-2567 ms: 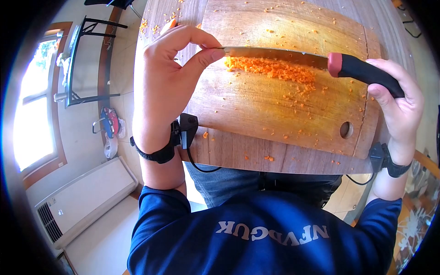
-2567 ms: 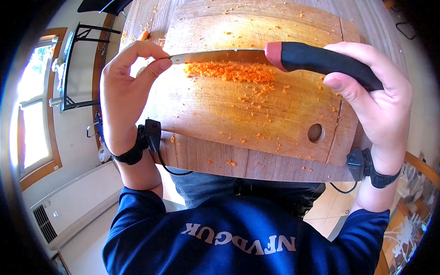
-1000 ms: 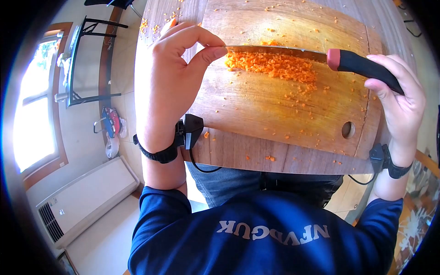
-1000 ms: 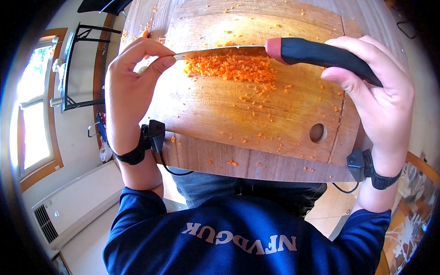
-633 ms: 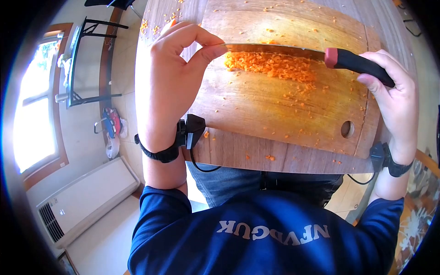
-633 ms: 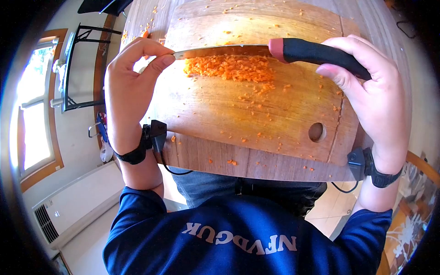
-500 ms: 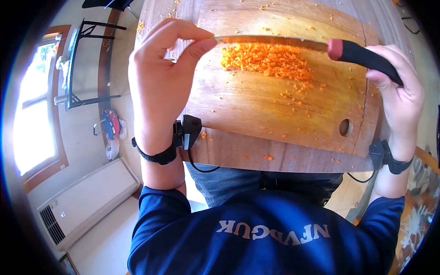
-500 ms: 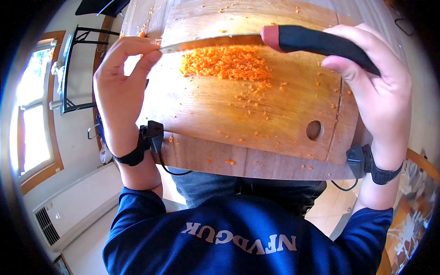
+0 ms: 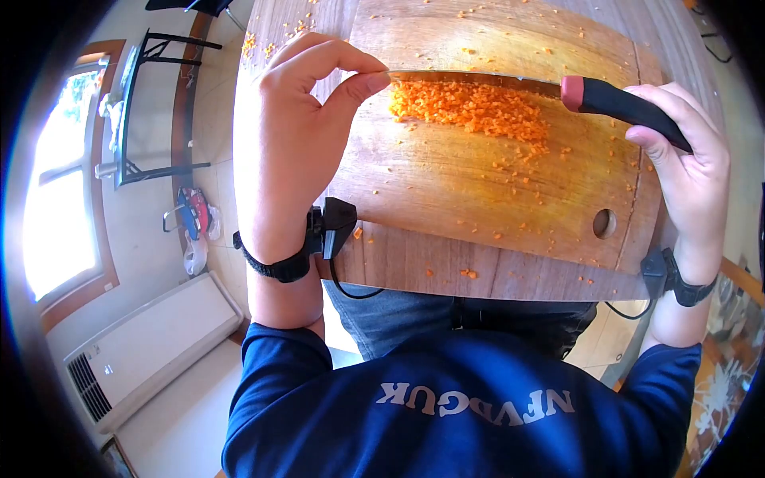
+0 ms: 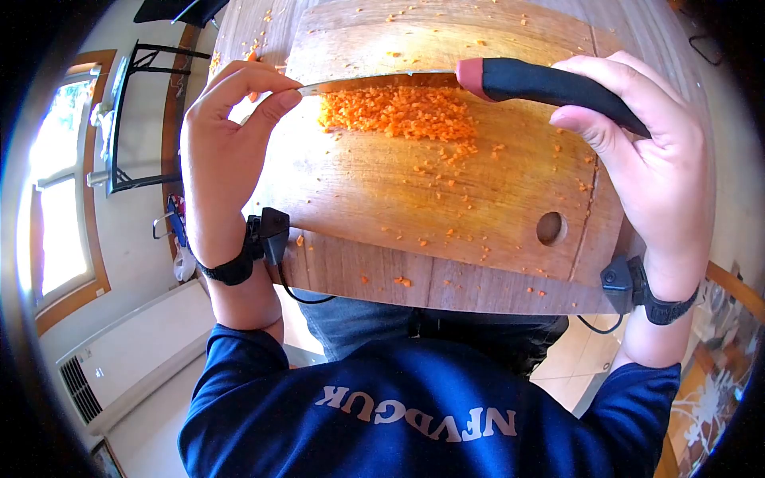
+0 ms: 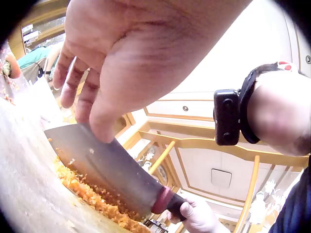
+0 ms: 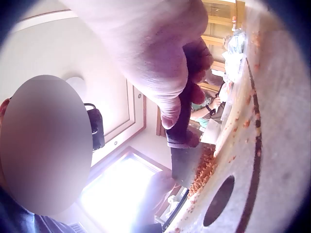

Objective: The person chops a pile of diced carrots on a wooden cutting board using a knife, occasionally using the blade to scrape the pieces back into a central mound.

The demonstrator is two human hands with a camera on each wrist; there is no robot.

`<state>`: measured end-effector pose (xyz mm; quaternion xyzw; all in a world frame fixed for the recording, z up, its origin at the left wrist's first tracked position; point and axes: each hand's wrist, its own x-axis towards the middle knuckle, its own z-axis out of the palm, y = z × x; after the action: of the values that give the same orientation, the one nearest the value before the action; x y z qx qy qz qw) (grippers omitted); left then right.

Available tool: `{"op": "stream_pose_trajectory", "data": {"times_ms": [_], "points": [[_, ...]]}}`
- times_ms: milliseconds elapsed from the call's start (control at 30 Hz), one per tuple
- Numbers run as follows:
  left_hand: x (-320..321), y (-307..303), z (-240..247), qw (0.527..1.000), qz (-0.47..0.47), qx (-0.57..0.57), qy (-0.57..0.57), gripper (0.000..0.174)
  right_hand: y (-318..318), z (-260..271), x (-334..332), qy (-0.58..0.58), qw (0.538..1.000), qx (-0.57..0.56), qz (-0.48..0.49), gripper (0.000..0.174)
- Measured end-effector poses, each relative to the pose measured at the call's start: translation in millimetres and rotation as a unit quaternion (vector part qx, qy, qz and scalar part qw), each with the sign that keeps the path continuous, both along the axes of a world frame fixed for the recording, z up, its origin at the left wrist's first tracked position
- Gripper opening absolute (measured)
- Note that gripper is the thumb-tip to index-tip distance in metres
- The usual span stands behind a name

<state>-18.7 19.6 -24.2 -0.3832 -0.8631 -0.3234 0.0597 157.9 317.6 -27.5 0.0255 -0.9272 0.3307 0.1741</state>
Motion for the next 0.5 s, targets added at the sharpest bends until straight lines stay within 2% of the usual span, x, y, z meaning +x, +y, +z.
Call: {"op": "stream_pose_trajectory", "data": {"times_ms": [100,300,433,500], "points": [[1,-1,1,1.000,0.013,-0.016,-0.008,0.008,-3,-5,2,-0.038,0.998,-0.002,-0.048,0.029],[1,-1,4,0.999,0.007,-0.017,-0.026,0.008,-3,-2,1,-0.058,0.998,-0.005,-0.027,0.029],[-4,-4,1,0.999,-0.002,0.039,0.003,0.009,-1,4,2,-0.063,0.998,0.013,-0.020,0.035],[-5,-4,0,0.998,0.006,0.069,0.011,0.009,3,5,4,0.006,1.000,0.022,0.009,0.035]]}}
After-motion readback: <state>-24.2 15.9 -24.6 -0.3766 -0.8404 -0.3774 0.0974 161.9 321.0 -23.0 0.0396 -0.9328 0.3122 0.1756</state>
